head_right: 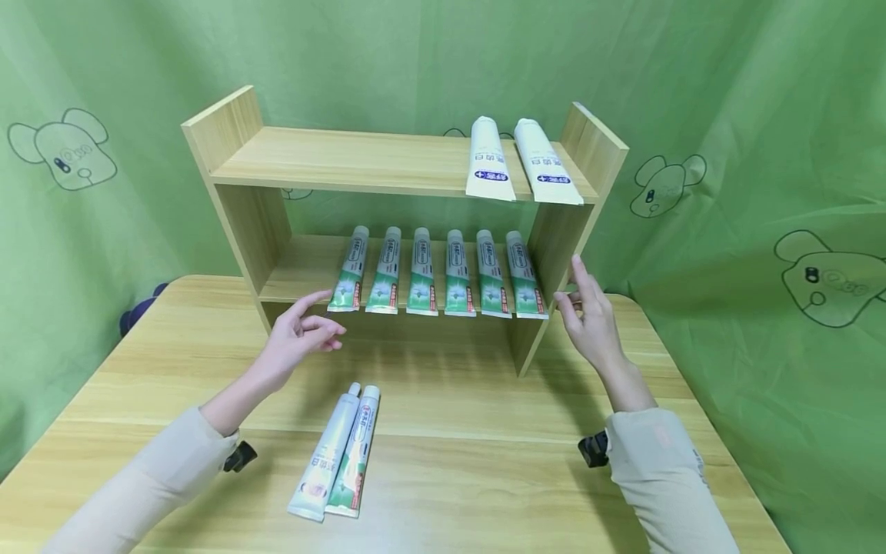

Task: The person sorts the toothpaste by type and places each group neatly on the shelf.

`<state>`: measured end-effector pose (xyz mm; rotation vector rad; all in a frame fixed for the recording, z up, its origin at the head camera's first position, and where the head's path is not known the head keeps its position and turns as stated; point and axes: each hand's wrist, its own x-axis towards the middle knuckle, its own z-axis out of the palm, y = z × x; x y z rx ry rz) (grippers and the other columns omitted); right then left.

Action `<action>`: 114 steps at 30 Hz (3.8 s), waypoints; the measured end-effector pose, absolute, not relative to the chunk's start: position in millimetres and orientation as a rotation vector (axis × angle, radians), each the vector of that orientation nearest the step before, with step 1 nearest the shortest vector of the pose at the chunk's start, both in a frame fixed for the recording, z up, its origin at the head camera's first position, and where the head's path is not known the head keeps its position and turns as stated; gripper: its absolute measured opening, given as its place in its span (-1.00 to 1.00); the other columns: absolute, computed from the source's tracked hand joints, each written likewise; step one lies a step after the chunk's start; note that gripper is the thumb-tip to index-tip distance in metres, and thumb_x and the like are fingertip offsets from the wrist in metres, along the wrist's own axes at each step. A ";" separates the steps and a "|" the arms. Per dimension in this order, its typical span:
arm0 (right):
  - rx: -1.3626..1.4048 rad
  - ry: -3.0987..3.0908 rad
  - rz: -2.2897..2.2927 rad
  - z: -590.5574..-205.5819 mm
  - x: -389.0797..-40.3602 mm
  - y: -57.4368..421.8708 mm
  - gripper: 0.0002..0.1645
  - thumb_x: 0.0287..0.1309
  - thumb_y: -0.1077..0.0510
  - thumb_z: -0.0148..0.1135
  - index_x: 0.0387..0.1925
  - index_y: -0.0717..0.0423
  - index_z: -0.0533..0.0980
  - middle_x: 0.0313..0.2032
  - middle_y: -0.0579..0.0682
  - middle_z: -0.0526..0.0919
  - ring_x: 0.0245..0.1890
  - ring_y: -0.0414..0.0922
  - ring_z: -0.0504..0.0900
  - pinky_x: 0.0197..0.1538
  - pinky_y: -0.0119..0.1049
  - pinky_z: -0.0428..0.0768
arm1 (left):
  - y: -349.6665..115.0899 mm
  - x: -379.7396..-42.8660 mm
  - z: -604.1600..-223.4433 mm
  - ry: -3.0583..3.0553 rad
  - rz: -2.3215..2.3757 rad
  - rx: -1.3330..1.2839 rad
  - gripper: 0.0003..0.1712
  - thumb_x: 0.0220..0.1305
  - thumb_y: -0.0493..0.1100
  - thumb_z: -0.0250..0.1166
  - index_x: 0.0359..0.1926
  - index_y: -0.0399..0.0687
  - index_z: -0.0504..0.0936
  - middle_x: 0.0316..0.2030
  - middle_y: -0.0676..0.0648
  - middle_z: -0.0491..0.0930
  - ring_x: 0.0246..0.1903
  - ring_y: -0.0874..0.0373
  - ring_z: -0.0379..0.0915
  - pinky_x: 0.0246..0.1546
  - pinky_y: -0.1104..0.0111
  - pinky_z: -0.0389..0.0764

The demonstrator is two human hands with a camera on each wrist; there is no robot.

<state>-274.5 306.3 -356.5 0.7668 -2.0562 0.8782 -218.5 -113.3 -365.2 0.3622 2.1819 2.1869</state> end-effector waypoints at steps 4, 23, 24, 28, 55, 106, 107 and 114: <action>0.762 -2.061 0.880 -356.8 -274.9 306.9 -0.06 -0.05 0.61 0.11 0.36 0.18 0.02 -0.17 0.42 0.45 -0.29 -0.65 0.37 -0.33 -0.87 0.44 | -117.9 -211.8 -365.3 2.150 2.175 0.427 -0.34 0.18 -0.44 0.13 0.30 -0.16 0.16 -0.25 -0.35 0.58 -0.46 0.18 0.59 -0.21 0.18 0.70; 0.774 -2.044 0.881 -357.2 -277.4 306.4 -0.04 -0.09 0.63 0.11 0.35 0.20 0.03 -0.17 0.42 0.45 -0.30 -0.64 0.37 -0.37 -0.87 0.45 | -136.6 -195.1 -396.0 2.135 1.929 0.538 -0.41 0.26 -0.35 0.08 0.29 -0.27 0.12 -0.19 -0.37 0.55 -0.33 -0.02 0.57 -0.15 0.17 0.68; 0.773 -2.044 0.879 -357.1 -277.2 306.1 -0.04 -0.10 0.64 0.11 0.35 0.20 0.03 -0.17 0.42 0.45 -0.30 -0.65 0.37 -0.37 -0.87 0.44 | -137.4 -194.5 -398.6 2.132 1.918 0.533 -0.40 0.26 -0.35 0.08 0.29 -0.27 0.12 -0.20 -0.35 0.56 -0.32 -0.01 0.57 -0.14 0.15 0.67; 0.772 -2.040 0.877 -357.0 -276.6 305.8 -0.04 -0.10 0.64 0.12 0.35 0.20 0.03 -0.16 0.42 0.45 -0.30 -0.65 0.37 -0.38 -0.88 0.43 | -141.9 -191.3 -409.5 2.111 1.879 0.511 -0.38 0.25 -0.35 0.08 0.30 -0.31 0.09 -0.18 -0.34 0.55 -0.32 0.05 0.57 -0.10 0.11 0.65; 0.767 -2.062 0.891 -358.4 -277.1 306.4 0.00 -0.09 0.64 0.11 0.37 0.16 -0.01 -0.14 0.42 0.46 -0.31 -0.65 0.39 -0.34 -0.89 0.43 | -148.5 -168.3 -446.5 2.065 1.756 0.341 -0.31 0.19 -0.32 0.14 0.29 -0.38 0.07 -0.23 -0.36 0.53 -0.39 0.03 0.54 -0.33 0.28 0.70; 0.753 -2.067 0.888 -356.0 -275.4 305.2 -0.06 -0.06 0.62 0.09 0.36 0.18 0.01 -0.15 0.38 0.43 -0.30 -0.64 0.38 -0.37 -0.88 0.44 | -127.5 -147.8 -458.0 2.224 1.579 0.302 0.00 -0.28 -0.59 0.30 0.29 -0.29 0.12 -0.30 -0.19 0.38 -0.41 0.10 0.33 -0.38 0.40 0.61; 0.751 -2.068 0.887 -356.1 -275.2 304.9 -0.05 -0.06 0.62 0.10 0.36 0.19 0.01 -0.15 0.38 0.43 -0.30 -0.64 0.38 -0.38 -0.88 0.44 | -128.2 -147.3 -458.1 2.212 1.574 0.314 -0.01 -0.26 -0.58 0.29 0.30 -0.27 0.11 -0.31 -0.19 0.39 -0.40 0.10 0.35 -0.37 0.38 0.63; 0.747 -2.061 0.875 -356.1 -274.3 303.5 -0.08 -0.06 0.62 0.10 0.35 0.23 0.02 -0.16 0.39 0.44 -0.31 -0.67 0.37 -0.40 -0.89 0.43 | -132.3 -148.0 -459.5 2.107 1.550 0.393 -0.01 -0.05 -0.49 0.21 0.39 -0.09 -0.04 -0.29 -0.23 0.40 -0.35 0.08 0.44 -0.39 0.27 0.72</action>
